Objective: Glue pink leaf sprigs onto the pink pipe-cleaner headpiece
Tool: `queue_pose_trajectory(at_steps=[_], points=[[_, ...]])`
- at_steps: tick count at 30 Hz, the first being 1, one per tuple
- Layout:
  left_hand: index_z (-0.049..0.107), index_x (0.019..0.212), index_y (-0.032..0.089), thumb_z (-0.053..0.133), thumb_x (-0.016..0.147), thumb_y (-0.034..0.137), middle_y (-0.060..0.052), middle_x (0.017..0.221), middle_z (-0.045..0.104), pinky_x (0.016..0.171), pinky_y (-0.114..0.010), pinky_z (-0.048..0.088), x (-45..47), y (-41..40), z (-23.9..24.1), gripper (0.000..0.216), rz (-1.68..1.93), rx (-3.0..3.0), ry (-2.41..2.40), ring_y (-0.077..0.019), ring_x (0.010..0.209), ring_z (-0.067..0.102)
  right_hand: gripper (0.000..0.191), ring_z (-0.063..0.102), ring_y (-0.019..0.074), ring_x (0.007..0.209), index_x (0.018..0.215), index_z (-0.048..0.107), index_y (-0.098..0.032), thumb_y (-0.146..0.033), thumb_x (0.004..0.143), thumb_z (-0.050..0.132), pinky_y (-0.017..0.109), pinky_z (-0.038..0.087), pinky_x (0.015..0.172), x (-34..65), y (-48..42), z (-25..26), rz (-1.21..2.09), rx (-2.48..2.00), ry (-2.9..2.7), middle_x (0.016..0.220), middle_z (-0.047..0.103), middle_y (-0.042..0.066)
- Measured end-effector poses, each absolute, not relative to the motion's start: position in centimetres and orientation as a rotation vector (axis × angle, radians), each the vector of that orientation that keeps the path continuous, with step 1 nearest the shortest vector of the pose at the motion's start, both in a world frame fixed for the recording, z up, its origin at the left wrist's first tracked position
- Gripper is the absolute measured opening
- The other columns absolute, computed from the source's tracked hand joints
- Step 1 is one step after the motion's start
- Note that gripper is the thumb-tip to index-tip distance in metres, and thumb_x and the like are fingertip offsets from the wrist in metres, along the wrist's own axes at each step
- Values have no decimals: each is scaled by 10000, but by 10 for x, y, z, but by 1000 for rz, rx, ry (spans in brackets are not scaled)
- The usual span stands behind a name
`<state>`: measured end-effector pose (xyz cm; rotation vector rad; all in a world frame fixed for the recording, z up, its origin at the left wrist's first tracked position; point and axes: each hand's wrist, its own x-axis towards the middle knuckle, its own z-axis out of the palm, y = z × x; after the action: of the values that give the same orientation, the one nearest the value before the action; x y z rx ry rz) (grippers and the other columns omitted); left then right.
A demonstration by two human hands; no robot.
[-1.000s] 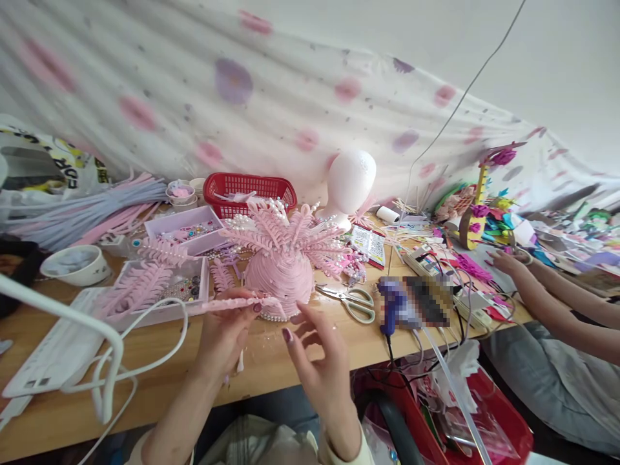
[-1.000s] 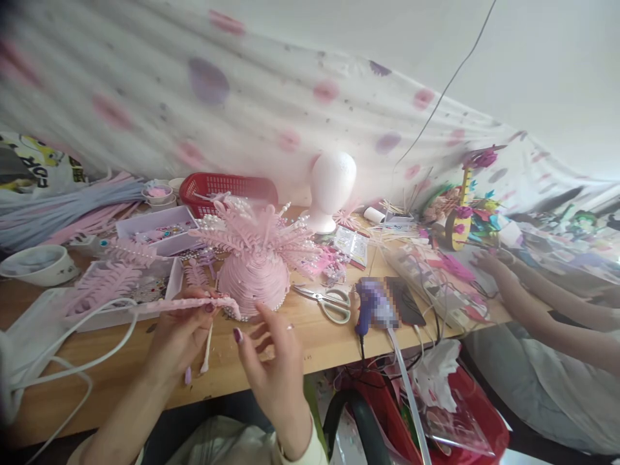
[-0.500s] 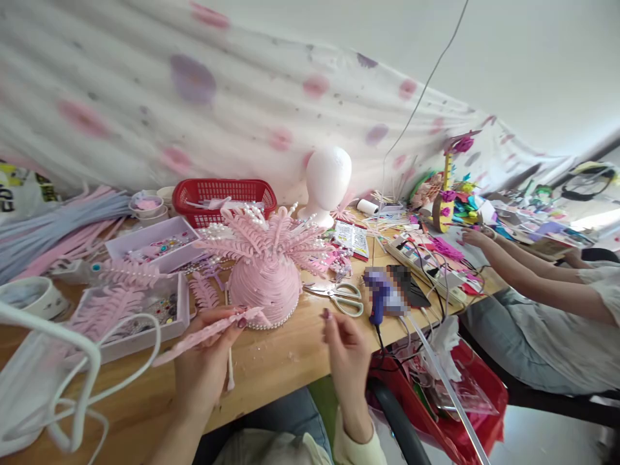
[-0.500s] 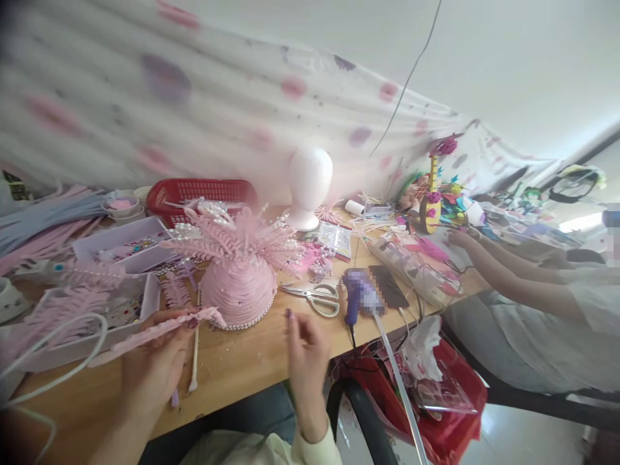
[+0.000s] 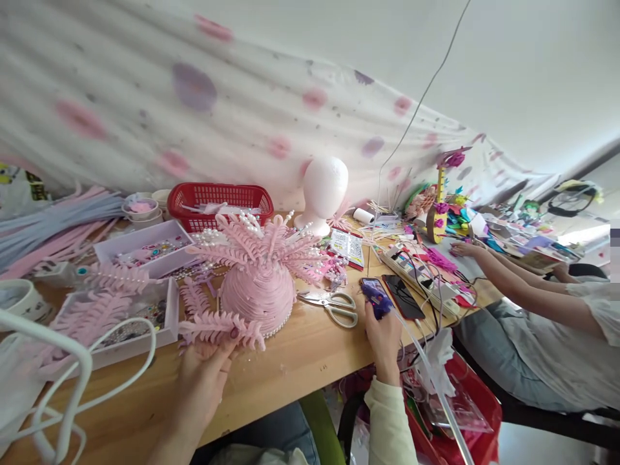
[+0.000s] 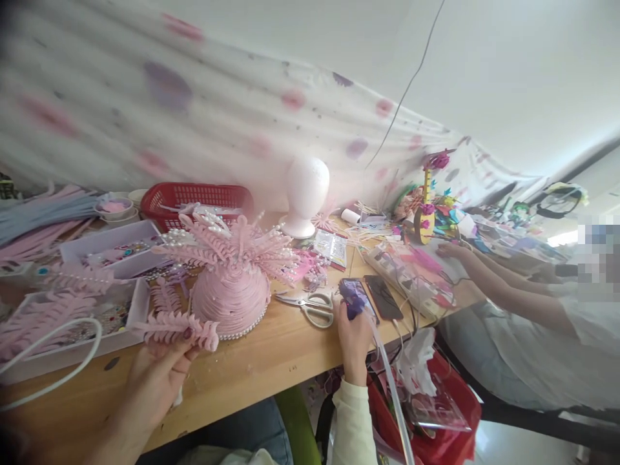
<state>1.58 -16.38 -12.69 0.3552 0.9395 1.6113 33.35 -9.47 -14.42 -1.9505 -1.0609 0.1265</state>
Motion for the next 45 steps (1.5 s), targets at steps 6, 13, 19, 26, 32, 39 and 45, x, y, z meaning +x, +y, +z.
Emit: queue_pose_trajectory(at_steps=[6, 13, 19, 26, 32, 39, 45], points=[[721, 666, 168, 992, 386, 232, 13, 681, 750, 656, -205, 630, 10, -155, -114, 395, 1641, 146, 805, -128, 646, 711, 408, 601, 185, 552, 763, 681, -159, -566, 743, 709, 274, 428, 460, 309, -149, -121, 505, -1618, -1016, 664, 686, 66], [726, 649, 197, 976, 386, 111, 35, 679, 756, 692, -189, 610, 3, -157, -102, 373, 1653, -22, 546, -115, 663, 720, 398, 664, 214, 587, 738, 739, -179, -565, 823, 698, 321, 568, 572, 222, -193, -98, 938, -1056, -1444, 646, 712, 77], [721, 692, 163, 964, 475, 140, 3, 718, 758, 752, -220, 596, -8, -172, -109, 327, 1704, 6, 472, -114, 700, 708, 476, 643, 182, 569, 642, 677, -193, -574, 910, 580, 286, 549, 593, 183, -183, -87, 911, -1037, -1565, 593, 677, 49], [721, 771, 192, 940, 526, 127, 18, 751, 742, 753, -251, 573, -9, -177, -108, 335, 1689, 32, 420, -127, 733, 692, 438, 647, 167, 551, 635, 638, -200, -562, 883, 628, 269, 550, 582, 181, -186, -90, 987, -1078, -1540, 587, 679, 28], [719, 768, 200, 933, 537, 120, 32, 757, 741, 738, -246, 573, -9, -177, -108, 325, 1669, 42, 393, -117, 727, 688, 435, 659, 183, 547, 620, 605, -203, -555, 873, 644, 294, 562, 565, 187, -186, -100, 996, -1087, -1534, 586, 690, 42], [730, 721, 183, 959, 493, 154, 27, 721, 736, 724, -241, 570, -11, -174, -106, 325, 1678, 4, 418, -113, 692, 675, 420, 606, 162, 520, 627, 606, -193, -534, 865, 664, 287, 534, 539, 188, -189, -102, 1019, -1062, -1527, 575, 645, 30], [736, 733, 180, 957, 498, 153, 18, 732, 737, 729, -250, 571, -10, -173, -108, 325, 1678, -27, 408, -124, 718, 680, 433, 522, 152, 482, 756, 698, -178, -606, 819, 683, 276, 466, 478, 190, -191, -104, 946, -1086, -1551, 527, 563, 3]])
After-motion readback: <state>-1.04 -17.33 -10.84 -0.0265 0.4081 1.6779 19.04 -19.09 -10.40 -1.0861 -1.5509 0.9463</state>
